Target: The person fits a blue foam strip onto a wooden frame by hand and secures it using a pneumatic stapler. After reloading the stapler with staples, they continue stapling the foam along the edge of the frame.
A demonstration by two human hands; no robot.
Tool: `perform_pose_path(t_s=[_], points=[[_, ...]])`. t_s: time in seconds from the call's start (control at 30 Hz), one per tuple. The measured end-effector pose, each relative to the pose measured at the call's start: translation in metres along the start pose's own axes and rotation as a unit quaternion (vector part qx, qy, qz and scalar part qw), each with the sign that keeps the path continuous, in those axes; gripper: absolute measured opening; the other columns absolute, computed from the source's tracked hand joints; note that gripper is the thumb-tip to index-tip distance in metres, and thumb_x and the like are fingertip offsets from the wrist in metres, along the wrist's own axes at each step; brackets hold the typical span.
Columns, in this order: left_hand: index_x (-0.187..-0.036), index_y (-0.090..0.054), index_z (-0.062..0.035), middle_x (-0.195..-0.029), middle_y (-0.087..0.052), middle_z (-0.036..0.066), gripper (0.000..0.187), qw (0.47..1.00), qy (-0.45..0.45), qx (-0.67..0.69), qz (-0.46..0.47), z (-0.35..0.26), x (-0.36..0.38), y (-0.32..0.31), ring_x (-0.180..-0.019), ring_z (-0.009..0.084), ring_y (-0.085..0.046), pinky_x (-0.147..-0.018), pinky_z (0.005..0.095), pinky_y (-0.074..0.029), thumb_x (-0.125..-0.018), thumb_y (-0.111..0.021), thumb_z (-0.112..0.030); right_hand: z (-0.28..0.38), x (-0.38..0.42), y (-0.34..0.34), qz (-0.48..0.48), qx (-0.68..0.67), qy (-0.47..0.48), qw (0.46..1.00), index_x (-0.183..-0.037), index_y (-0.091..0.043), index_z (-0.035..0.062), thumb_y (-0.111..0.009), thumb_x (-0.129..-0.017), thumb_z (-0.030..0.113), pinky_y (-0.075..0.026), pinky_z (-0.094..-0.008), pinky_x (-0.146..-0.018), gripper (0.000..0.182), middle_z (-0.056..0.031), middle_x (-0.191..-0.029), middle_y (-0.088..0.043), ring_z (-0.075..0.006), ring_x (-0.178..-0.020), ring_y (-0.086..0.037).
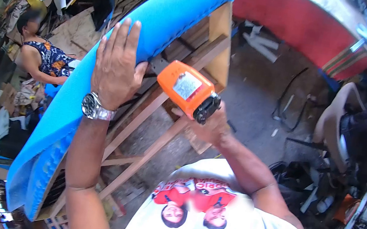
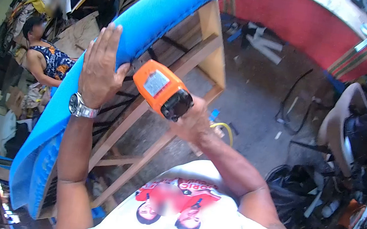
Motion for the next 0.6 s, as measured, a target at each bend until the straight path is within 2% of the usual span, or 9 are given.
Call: perform_pose_path(t_s=[0.1, 0.13, 0.17, 0.23, 0.27, 0.37, 0.47, 0.57, 0.6], points=[[-0.161, -0.029, -0.0063, -0.165, -0.033, 0.018, 0.100, 0.998, 0.010, -0.063, 0.008, -0.011, 0.016, 0.005, -0.151, 0.0374, -0.034, -0.122, 0.0518, -0.030, -0.080, -0.084, -0.028, -0.007, 0.027, 0.003, -0.056, 0.010, 0.042, 0.997, -0.117, -0.068, 0.0041, -0.084, -0.080, 0.013, -0.057, -0.0362, -0.085, 0.041, -0.0100, -0.107, -0.075, -0.0232, -0.095, -0.074], [-0.158, -0.035, -0.0035, -0.161, -0.039, 0.021, 0.100, 0.999, -0.007, -0.047, 0.003, -0.010, 0.026, 0.020, -0.148, 0.0382, -0.039, -0.121, 0.0501, -0.033, -0.078, -0.084, -0.041, -0.004, 0.035, 0.005, -0.054, 0.053, 0.034, 0.997, -0.117, -0.068, 0.0038, -0.084, -0.082, 0.014, -0.057, -0.0361, -0.087, 0.040, -0.0087, -0.108, -0.075, -0.0219, -0.097, -0.073], [-0.156, -0.038, -0.0027, -0.158, -0.042, 0.022, 0.098, 0.999, -0.007, -0.010, 0.031, -0.003, 0.036, 0.035, -0.146, 0.0386, -0.042, -0.120, 0.0495, -0.035, -0.079, -0.083, -0.044, -0.005, 0.044, 0.008, -0.054, 0.092, 0.023, 0.994, -0.118, -0.068, 0.0035, -0.084, -0.084, 0.015, -0.057, -0.0359, -0.088, 0.039, -0.0073, -0.110, -0.074, -0.0205, -0.098, -0.072], [-0.152, -0.044, -0.0011, -0.153, -0.049, 0.023, 0.095, 0.993, -0.007, 0.064, 0.097, 0.022, 0.063, 0.064, -0.142, 0.0395, -0.047, -0.119, 0.0484, -0.037, -0.079, -0.081, -0.050, -0.028, 0.065, 0.011, -0.055, 0.018, -0.080, 0.995, -0.118, -0.068, 0.0038, -0.083, -0.087, 0.014, -0.057, -0.0344, -0.081, 0.036, -0.0056, -0.106, -0.074, -0.0171, -0.091, -0.071], [-0.145, -0.053, -0.0001, -0.142, -0.059, 0.025, 0.093, 0.995, -0.016, 0.058, 0.080, 0.042, 0.080, 0.080, -0.132, 0.0408, -0.056, -0.114, 0.0465, -0.042, -0.077, -0.080, -0.057, -0.042, 0.079, 0.013, -0.050, -0.022, -0.138, 0.989, -0.118, -0.068, 0.0040, -0.083, -0.088, 0.013, -0.057, -0.0336, -0.078, 0.034, -0.0048, -0.104, -0.074, -0.0154, -0.088, -0.070], [-0.142, -0.055, -0.0003, -0.136, -0.063, 0.025, 0.089, 0.967, 0.123, 0.062, 0.216, 0.118, 0.135, 0.128, -0.126, 0.0407, -0.060, -0.108, 0.0463, -0.046, -0.074, -0.085, -0.049, -0.074, 0.127, 0.006, -0.041, -0.183, -0.330, 0.925, -0.117, -0.069, 0.0057, -0.082, -0.091, 0.016, -0.053, -0.0294, -0.063, 0.031, -0.0019, -0.095, -0.071, -0.0098, -0.075, -0.065], [-0.133, -0.064, -0.0065, -0.115, -0.071, 0.023, 0.073, 0.960, 0.190, 0.071, 0.195, 0.170, 0.186, 0.174, -0.108, 0.0414, -0.068, -0.094, 0.0476, -0.053, -0.070, -0.088, -0.037, -0.072, 0.155, -0.010, -0.041, -0.065, -0.312, 0.947, -0.111, -0.070, 0.0065, -0.082, -0.091, 0.023, -0.047, -0.0259, -0.053, 0.028, 0.0008, -0.080, -0.067, -0.0065, -0.062, -0.060], [-0.136, -0.061, -0.0030, -0.125, -0.068, 0.023, 0.071, 0.932, 0.272, 0.046, 0.235, 0.209, 0.227, 0.177, -0.116, 0.0396, -0.065, -0.100, 0.0459, -0.050, -0.071, -0.085, -0.019, -0.063, 0.159, -0.033, -0.030, -0.063, -0.297, 0.952, -0.104, -0.070, 0.0053, -0.081, -0.092, 0.029, -0.048, -0.0261, -0.051, 0.029, 0.0005, -0.073, -0.066, -0.0076, -0.058, -0.060], [-0.134, -0.063, -0.0052, -0.120, -0.071, 0.022, 0.062, 0.948, 0.245, 0.027, 0.203, 0.213, 0.238, 0.178, -0.111, 0.0399, -0.068, -0.095, 0.0453, -0.052, -0.074, -0.077, -0.008, -0.062, 0.163, -0.043, -0.019, -0.064, -0.302, 0.951, -0.104, -0.070, 0.0051, -0.081, -0.092, 0.029, -0.048, -0.0261, -0.051, 0.029, 0.0005, -0.072, -0.065, -0.0081, -0.057, -0.060]])
Point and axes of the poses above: each hand's wrist, its own x-axis away from the middle knuckle, its own y-axis out of the back of the hand, z = x × y, the point moved 6 cm from there along -x, towards the middle knuckle
